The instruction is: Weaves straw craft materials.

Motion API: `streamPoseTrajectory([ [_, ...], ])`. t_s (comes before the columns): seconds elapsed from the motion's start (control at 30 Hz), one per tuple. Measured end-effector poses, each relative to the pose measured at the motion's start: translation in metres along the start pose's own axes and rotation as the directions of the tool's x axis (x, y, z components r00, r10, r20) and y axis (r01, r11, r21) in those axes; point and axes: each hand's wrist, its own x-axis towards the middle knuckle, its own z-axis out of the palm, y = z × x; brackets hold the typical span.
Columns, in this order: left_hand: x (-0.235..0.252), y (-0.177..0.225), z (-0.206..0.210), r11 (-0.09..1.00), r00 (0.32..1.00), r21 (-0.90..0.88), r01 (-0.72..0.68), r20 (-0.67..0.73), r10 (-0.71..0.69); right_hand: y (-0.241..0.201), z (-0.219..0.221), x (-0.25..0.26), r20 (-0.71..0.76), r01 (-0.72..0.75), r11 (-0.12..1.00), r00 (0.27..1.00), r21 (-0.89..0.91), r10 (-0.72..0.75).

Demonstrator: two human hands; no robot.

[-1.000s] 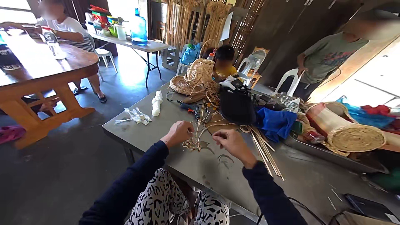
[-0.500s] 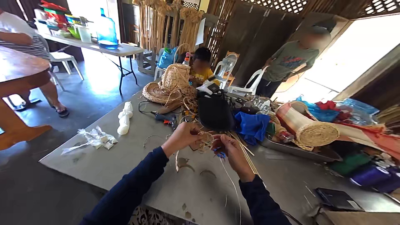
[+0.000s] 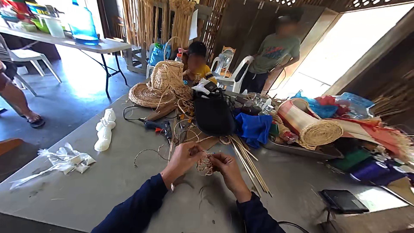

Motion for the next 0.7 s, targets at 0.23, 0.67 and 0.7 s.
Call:
streamPoseTrajectory([
  [0.23, 0.0, 0.006, -0.012, 0.948, 0.952, 0.179, 0.263, 0.112, -0.285, 0.002, 0.005, -0.002, -0.177, 0.076, 0.977, 0.983, 0.197, -0.041],
  [0.67, 0.002, 0.0, -0.018, 0.795, 0.874, 0.587, -0.153, -0.295, 0.386, 0.007, 0.006, -0.006, -0.229, 0.289, 0.957, 0.933, 0.015, -0.278],
  [0.7, 0.002, -0.001, -0.016, 0.8, 0.844, 0.581, -0.152, -0.345, 0.411, 0.007, 0.005, -0.006, -0.234, 0.292, 0.956, 0.931, 0.025, -0.279],
])
